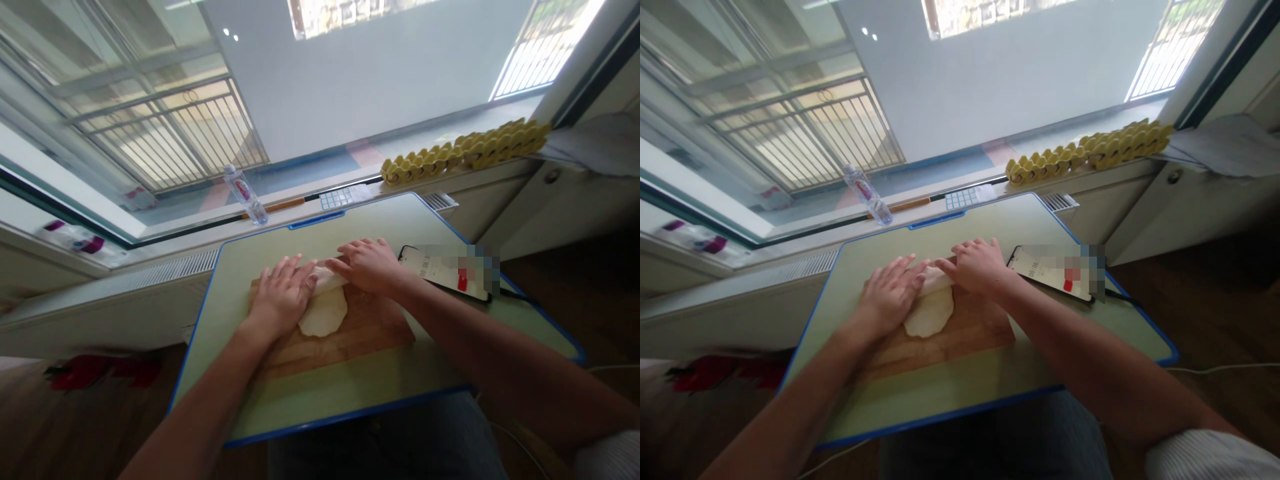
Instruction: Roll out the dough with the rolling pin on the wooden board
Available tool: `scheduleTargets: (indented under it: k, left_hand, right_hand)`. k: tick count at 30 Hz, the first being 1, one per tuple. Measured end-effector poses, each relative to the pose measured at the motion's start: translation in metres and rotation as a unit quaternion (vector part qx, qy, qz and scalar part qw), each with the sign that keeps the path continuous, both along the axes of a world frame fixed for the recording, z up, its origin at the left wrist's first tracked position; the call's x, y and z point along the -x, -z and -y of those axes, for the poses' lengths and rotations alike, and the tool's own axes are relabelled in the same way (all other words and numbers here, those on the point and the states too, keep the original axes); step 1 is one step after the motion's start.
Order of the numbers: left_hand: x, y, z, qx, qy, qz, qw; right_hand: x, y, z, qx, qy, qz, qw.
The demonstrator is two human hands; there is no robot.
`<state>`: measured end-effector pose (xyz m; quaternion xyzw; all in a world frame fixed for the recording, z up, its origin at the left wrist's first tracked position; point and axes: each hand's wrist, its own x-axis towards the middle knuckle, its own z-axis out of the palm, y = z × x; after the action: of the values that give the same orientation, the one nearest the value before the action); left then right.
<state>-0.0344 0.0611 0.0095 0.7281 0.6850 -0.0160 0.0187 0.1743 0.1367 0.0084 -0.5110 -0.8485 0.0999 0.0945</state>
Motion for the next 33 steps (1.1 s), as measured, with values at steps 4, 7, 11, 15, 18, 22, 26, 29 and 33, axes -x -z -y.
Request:
scheduleTargets:
  k: [4, 7, 11, 15, 18, 22, 26, 29, 33]
  left_hand:
    - [0.005, 0.001, -0.025, -0.002, -0.016, -0.002, 1.000]
    - [0.008, 0.001, -0.042, -0.003, -0.022, 0.002, 1.000]
    - [0.008, 0.000, -0.059, -0.005, -0.034, 0.005, 0.999]
    - [0.005, 0.000, -0.058, -0.004, -0.026, 0.009, 1.000]
    - [0.001, 0.001, -0.044, -0.011, -0.029, 0.016, 0.999]
    - [-0.005, 0.000, -0.019, -0.026, -0.016, 0.006, 1.000]
    - [-0.014, -0.001, 0.011, -0.036, 0.000, -0.002, 0.999]
    - [-0.020, 0.001, 0.034, -0.045, 0.017, 0.003, 0.999]
    - [-0.024, 0.002, 0.054, -0.049, 0.042, 0.014, 0.998]
  right_hand:
    - [0.002, 0.003, -0.002, -0.015, 0.013, 0.001, 1.000]
    - [0.002, 0.005, -0.002, -0.028, 0.018, -0.004, 0.999]
    - [0.002, 0.006, 0.000, -0.034, 0.024, -0.005, 0.999]
    - [0.001, 0.005, 0.000, -0.027, 0.020, -0.004, 0.999]
    - [0.000, 0.004, 0.001, -0.021, 0.016, -0.005, 1.000]
    - [-0.001, 0.000, 0.002, -0.005, 0.008, 0.000, 1.000]
    - [-0.003, -0.003, 0.002, 0.008, -0.008, -0.001, 1.000]
    - [-0.004, -0.005, 0.003, 0.021, -0.012, -0.001, 1.000]
    - [-0.001, -0.009, 0.009, 0.028, -0.015, 0.009, 0.999]
